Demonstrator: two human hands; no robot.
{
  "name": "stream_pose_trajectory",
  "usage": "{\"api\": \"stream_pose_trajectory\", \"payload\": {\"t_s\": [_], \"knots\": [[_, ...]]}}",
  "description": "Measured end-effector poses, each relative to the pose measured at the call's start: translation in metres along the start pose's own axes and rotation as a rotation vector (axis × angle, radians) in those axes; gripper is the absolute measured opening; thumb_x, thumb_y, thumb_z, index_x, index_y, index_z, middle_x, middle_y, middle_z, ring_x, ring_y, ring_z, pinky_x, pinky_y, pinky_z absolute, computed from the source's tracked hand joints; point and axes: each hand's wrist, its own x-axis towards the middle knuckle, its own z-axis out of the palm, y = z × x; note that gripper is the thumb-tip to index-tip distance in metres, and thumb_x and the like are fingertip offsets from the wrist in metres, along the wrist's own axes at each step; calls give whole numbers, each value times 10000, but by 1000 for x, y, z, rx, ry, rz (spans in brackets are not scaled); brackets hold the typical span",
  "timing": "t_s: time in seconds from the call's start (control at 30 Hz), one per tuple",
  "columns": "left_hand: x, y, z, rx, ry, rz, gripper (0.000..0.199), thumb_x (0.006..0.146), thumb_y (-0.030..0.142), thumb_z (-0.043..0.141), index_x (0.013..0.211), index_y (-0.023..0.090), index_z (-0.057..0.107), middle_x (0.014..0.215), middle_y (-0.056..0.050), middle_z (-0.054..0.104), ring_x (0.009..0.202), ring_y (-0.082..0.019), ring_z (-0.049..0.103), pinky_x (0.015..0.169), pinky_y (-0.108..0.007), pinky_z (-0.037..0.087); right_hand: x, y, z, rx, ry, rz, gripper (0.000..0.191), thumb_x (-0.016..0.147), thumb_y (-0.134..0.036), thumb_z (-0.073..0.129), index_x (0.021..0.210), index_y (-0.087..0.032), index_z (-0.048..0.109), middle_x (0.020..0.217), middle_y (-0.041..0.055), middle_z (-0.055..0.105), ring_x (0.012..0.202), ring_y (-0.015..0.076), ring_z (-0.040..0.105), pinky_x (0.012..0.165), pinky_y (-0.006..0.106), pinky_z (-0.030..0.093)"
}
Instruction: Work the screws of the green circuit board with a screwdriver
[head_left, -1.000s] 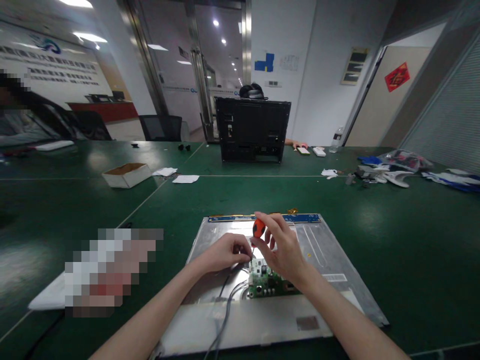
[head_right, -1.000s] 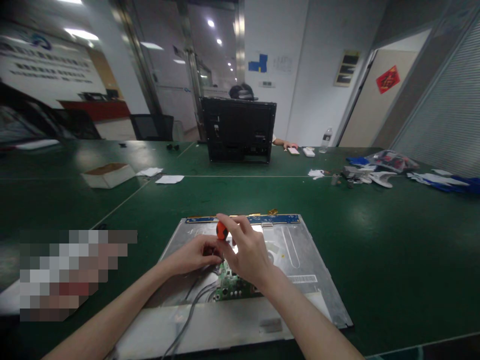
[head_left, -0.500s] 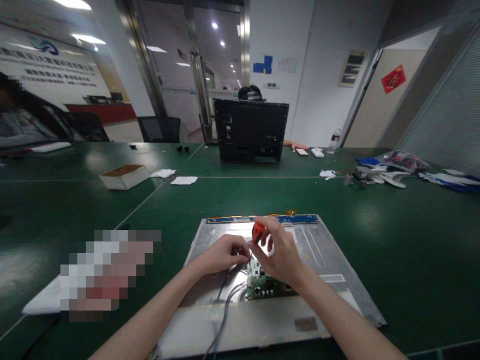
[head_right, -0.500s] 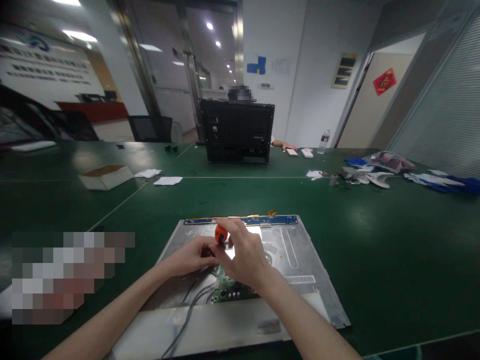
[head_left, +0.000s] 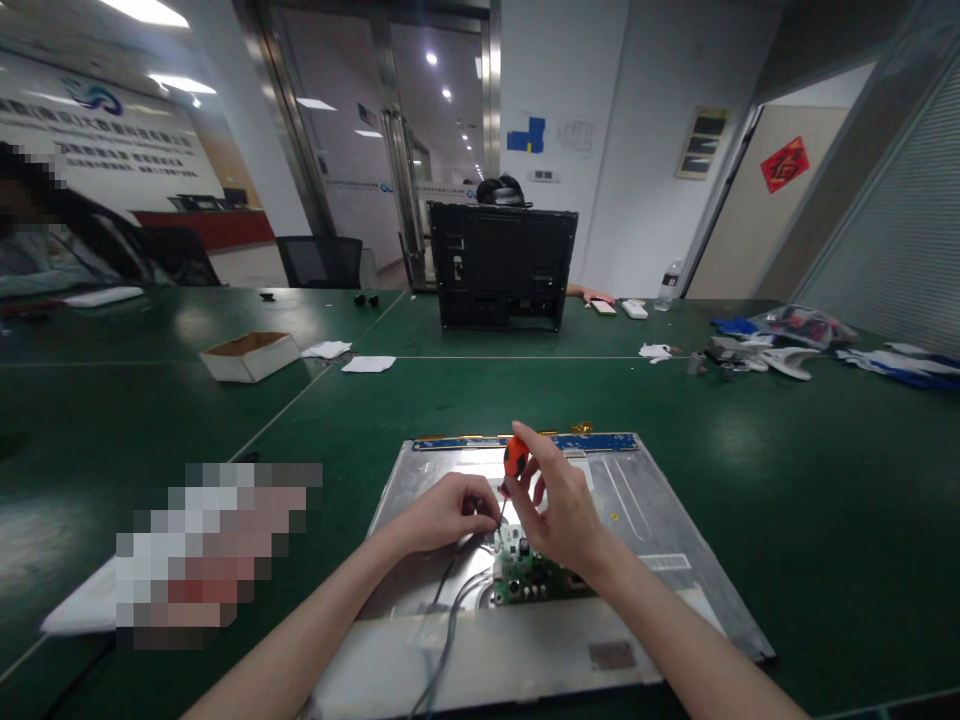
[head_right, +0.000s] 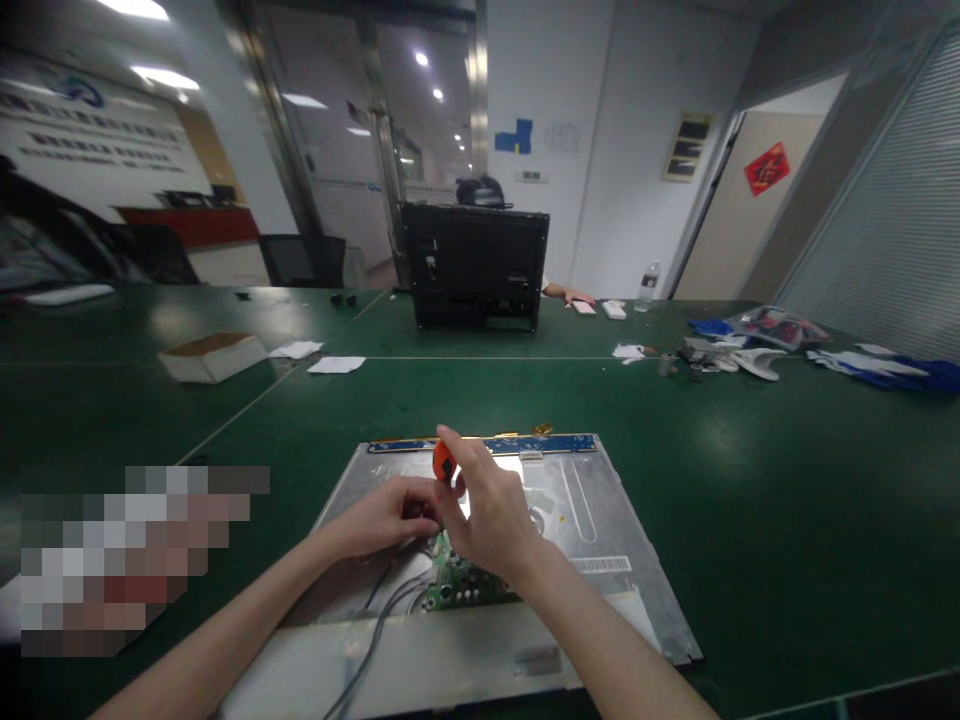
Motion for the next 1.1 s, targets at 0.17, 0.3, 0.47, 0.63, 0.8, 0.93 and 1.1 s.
{"api": "stream_pose_trajectory", "payload": {"t_s": [0.17, 0.3, 0.47, 0.63, 0.8, 0.93, 1.1], "knots": [[0, -1, 0, 18, 10, -29, 70, 680, 154, 642, 748, 157, 659, 669, 26, 607, 636, -130, 529, 629, -235, 425, 1, 1, 0, 10, 30, -18, 534, 837, -137, 530, 1319, -279, 350, 946, 28, 565, 621, 103, 524, 455, 201, 439], [0, 0, 0, 25, 13, -24, 52, 684, 134, 626, 718, 159, 657, 660, 27, 604, 642, -131, 535, 636, -235, 423, 2, 0, -1, -37, 31, -24, 493, 844, -188, 578, 1289, -306, 403, 1021, 44, 535, 618, 94, 529, 457, 208, 456], [0, 0, 0, 15, 10, -11, 56, 683, 114, 622, 704, 161, 644, 642, 34, 596, 625, -123, 528, 626, -230, 425, 3, -3, -2, -64, 37, -4, 485, 861, -179, 558, 1309, -319, 436, 1019, 47, 539, 620, 94, 553, 480, 223, 484], [0, -3, 0, 39, 1, -2, 52, 692, 127, 627, 727, 157, 650, 645, 35, 587, 608, -119, 511, 608, -226, 415, 1, -2, 0, -30, 11, -17, 549, 858, -135, 505, 1369, -272, 356, 1050, 70, 579, 609, 99, 541, 474, 227, 474], [0, -1, 0, 31, -1, 15, 50, 691, 133, 633, 731, 155, 653, 683, 20, 611, 642, -132, 534, 621, -232, 420, -1, 3, 0, -25, 30, -28, 564, 832, -145, 543, 1345, -257, 339, 981, 45, 603, 603, 103, 535, 461, 217, 455], [-1, 2, 0, 24, 15, 7, 42, 686, 121, 635, 696, 159, 651, 668, 25, 609, 634, -129, 531, 621, -230, 419, 2, 2, -2, -57, 31, -50, 497, 846, -187, 585, 1298, -296, 411, 1044, 50, 567, 613, 96, 535, 468, 217, 463], [-1, 3, 0, 4, 14, 2, 67, 673, 102, 626, 704, 156, 652, 663, 27, 607, 619, -124, 531, 616, -230, 420, 2, -2, -2, -111, 50, -21, 488, 858, -195, 572, 1313, -315, 444, 1072, 56, 529, 620, 91, 545, 505, 234, 496]]}}
